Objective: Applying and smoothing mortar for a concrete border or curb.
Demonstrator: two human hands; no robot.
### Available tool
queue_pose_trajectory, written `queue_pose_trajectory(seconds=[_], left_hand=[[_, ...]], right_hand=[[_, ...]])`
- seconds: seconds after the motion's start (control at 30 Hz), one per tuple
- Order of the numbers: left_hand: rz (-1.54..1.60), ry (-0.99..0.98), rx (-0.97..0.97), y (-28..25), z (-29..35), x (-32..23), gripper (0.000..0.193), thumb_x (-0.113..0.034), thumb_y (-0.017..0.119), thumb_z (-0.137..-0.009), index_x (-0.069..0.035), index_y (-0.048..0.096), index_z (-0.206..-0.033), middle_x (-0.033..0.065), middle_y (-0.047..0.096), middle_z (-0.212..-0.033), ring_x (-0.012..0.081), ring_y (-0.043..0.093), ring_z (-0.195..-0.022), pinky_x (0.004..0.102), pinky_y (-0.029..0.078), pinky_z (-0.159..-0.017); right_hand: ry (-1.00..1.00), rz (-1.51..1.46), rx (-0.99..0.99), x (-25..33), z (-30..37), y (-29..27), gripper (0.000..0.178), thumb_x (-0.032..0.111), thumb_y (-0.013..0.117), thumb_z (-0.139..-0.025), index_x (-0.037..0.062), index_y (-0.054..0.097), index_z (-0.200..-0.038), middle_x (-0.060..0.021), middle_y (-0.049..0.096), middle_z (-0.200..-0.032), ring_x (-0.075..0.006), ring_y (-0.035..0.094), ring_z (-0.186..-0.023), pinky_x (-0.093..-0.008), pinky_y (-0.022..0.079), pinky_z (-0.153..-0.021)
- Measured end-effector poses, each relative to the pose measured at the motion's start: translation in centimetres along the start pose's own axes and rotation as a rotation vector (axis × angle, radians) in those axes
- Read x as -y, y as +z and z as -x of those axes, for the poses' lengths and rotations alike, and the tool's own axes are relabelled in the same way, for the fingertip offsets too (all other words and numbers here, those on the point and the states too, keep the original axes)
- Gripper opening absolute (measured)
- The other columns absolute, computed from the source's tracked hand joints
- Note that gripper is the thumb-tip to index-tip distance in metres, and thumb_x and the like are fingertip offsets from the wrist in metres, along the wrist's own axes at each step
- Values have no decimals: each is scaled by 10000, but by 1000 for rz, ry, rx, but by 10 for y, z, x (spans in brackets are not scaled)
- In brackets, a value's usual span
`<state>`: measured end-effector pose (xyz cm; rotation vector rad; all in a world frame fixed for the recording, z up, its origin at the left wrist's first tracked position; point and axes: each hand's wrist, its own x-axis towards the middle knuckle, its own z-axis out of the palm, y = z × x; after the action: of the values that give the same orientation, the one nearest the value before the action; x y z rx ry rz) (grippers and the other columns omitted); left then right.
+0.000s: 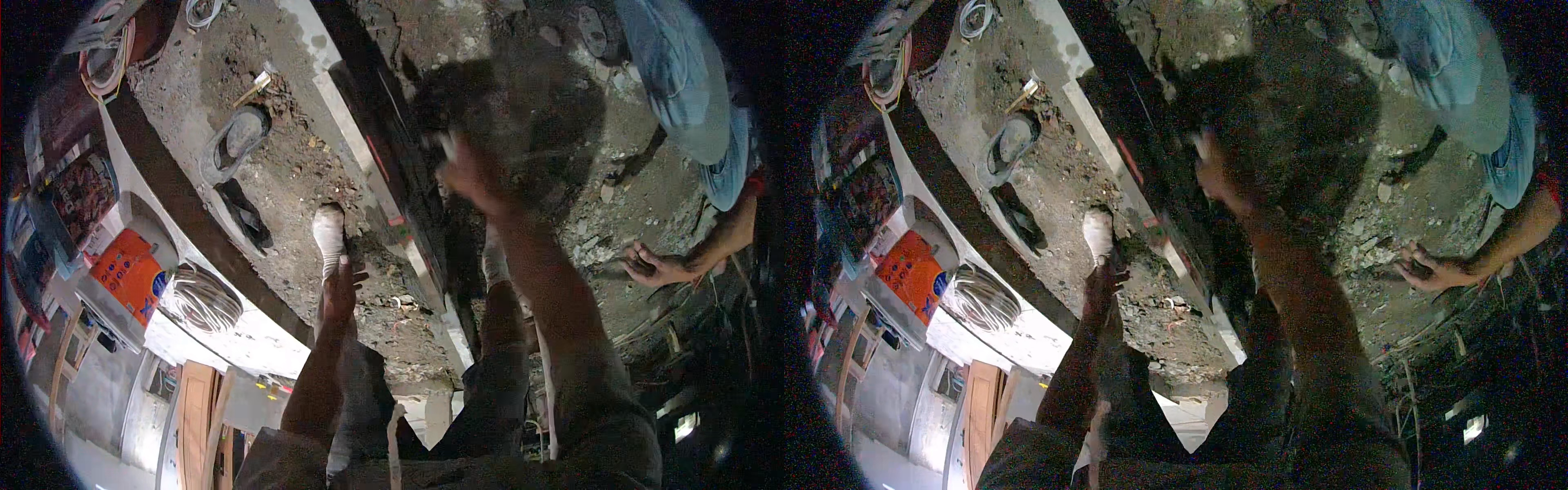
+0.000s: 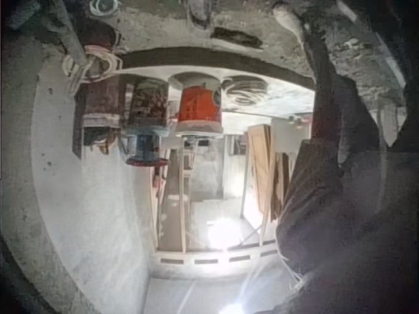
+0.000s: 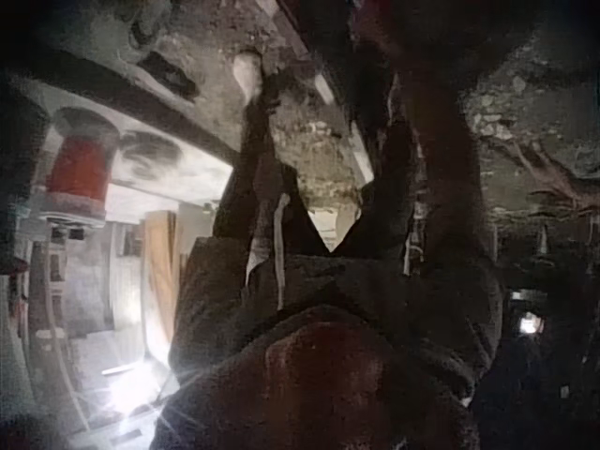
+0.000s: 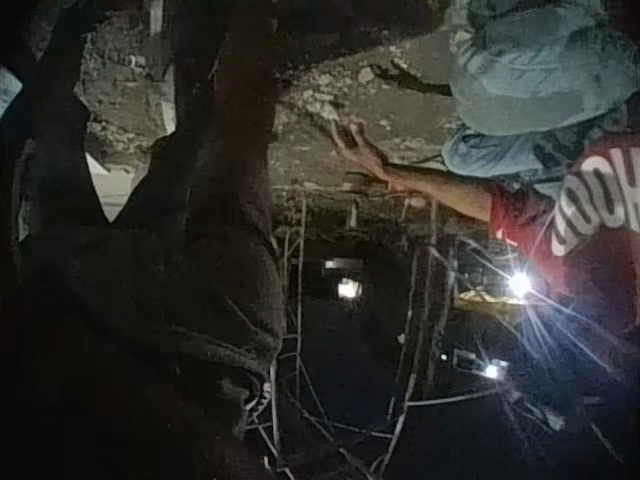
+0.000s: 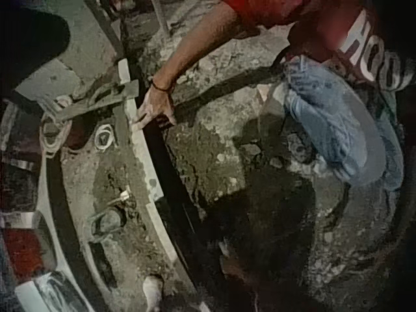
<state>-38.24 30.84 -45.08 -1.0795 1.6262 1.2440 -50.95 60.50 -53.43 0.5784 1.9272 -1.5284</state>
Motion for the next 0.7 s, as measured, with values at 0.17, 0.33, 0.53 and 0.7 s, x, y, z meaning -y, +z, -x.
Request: queue_pose_trajectory(seconds=[0.17, 0.33, 0.53, 0.7], left_hand=[[99, -46, -47, 6, -2, -6, 536, -521, 444, -862, -32, 510, -1071, 75, 597, -905, 198, 611, -802, 320, 447, -684], [-24, -70, -22, 29, 1, -15, 536, -495, 403, -887, -9, 481, -1096, 110, 584, -974, 217, 610, -822, 356, 434, -719], [376, 23, 310, -16, -13, 51, 539, -464, 303, -921, -21, 484, -1170, 153, 579, -1080, 245, 599, -904, 334, 447, -711], [210, -17, 177, 32, 13, 8, 458, -435, 392, -909, -61, 475, -1159, 103, 587, -1075, 186, 625, -770, 296, 443, -598]], right_hand=[[-117, 639, -1, 51, -69, -10, 495, 67, 548, -748, 8, 394, -1215, -238, 559, -1018, -365, 577, -910, -448, 472, -724], [-130, 595, 4, -58, 21, 1, 572, 38, 574, -686, 26, 397, -1230, -246, 575, -946, -378, 594, -817, -471, 474, -686], [263, 701, 400, -78, 164, 20, 582, 74, 553, -680, 24, 378, -1233, -239, 558, -960, -393, 571, -845, -476, 468, -664], [504, 746, 431, -101, 216, 2, 493, 142, 556, -693, 11, 420, -1149, -222, 559, -906, -357, 572, -794, -476, 462, -648]])
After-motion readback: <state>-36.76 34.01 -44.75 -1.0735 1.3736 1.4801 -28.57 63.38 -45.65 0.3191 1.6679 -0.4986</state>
